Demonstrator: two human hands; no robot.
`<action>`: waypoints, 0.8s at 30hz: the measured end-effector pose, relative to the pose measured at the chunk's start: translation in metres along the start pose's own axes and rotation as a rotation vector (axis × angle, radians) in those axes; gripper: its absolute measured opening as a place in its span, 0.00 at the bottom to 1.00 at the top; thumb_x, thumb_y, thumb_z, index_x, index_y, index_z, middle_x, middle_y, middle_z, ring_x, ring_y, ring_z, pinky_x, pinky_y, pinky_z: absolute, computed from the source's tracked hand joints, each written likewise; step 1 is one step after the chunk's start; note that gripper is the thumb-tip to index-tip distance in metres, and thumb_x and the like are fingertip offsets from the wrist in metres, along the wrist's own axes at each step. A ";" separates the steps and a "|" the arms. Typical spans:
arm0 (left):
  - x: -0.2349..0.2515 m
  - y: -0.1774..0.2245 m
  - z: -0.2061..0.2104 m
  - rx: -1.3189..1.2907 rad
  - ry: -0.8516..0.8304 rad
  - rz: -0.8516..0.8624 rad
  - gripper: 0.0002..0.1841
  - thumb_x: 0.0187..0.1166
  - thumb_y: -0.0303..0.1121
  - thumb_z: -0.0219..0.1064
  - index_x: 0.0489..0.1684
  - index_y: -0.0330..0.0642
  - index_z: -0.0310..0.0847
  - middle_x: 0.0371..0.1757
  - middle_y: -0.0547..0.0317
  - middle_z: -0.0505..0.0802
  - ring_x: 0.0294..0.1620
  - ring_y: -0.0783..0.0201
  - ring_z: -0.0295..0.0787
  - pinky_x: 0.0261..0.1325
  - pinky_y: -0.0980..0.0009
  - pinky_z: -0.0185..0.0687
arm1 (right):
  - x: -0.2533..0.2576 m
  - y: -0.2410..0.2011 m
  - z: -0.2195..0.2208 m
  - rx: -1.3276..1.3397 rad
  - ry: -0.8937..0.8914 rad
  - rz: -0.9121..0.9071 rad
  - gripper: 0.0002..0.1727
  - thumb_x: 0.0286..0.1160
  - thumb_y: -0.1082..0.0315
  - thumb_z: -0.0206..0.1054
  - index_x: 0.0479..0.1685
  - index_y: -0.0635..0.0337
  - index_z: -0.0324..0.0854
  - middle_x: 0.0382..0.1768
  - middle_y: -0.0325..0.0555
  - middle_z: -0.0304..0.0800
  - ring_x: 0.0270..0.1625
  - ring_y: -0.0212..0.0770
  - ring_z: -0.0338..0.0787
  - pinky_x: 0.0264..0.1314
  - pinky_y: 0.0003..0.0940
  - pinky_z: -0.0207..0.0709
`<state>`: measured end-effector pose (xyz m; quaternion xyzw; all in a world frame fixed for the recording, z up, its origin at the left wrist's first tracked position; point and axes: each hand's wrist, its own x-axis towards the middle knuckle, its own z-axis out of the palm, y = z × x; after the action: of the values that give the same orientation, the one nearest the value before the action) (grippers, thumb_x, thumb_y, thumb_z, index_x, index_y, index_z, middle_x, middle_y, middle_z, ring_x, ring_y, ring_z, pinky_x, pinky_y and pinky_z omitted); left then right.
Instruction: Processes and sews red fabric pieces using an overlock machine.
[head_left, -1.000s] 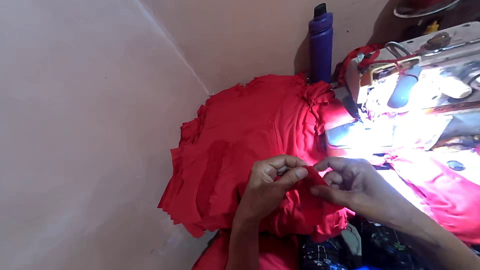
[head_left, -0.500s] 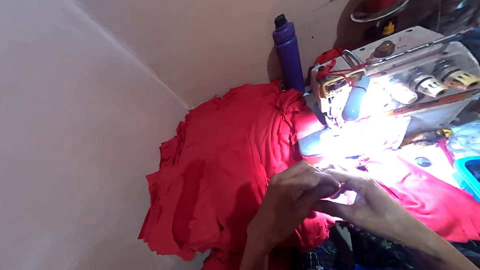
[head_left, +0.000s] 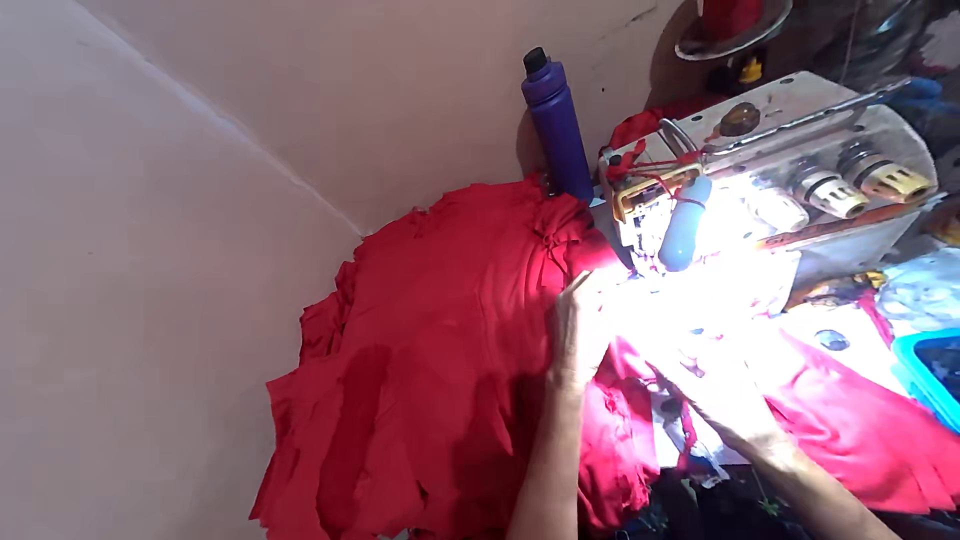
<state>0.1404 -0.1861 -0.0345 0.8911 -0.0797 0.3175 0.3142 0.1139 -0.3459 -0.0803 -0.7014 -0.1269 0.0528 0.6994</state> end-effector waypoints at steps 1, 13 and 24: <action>0.000 0.000 0.005 0.049 0.019 -0.012 0.05 0.74 0.23 0.71 0.40 0.36 0.91 0.38 0.51 0.94 0.38 0.59 0.90 0.46 0.60 0.85 | 0.001 0.002 -0.001 0.004 0.019 -0.025 0.08 0.78 0.66 0.70 0.38 0.62 0.87 0.26 0.28 0.87 0.29 0.17 0.86 0.36 0.17 0.83; -0.061 0.051 0.033 0.486 0.171 0.057 0.08 0.70 0.30 0.72 0.39 0.45 0.98 0.46 0.54 0.98 0.51 0.53 0.94 0.63 0.57 0.80 | -0.041 0.018 -0.007 -0.113 0.264 -0.295 0.12 0.75 0.64 0.69 0.31 0.65 0.89 0.34 0.36 0.91 0.35 0.12 0.85 0.41 0.08 0.81; -0.027 0.046 0.027 0.285 -0.076 -0.209 0.20 0.74 0.32 0.71 0.63 0.35 0.88 0.63 0.43 0.92 0.68 0.47 0.86 0.73 0.50 0.75 | 0.005 0.004 -0.003 -0.062 0.316 -0.289 0.11 0.76 0.72 0.66 0.47 0.71 0.88 0.28 0.33 0.92 0.26 0.15 0.88 0.31 0.13 0.85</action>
<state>0.1174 -0.2404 -0.0435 0.9414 0.0474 0.2573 0.2128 0.1199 -0.3474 -0.0833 -0.6967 -0.1164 -0.1624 0.6889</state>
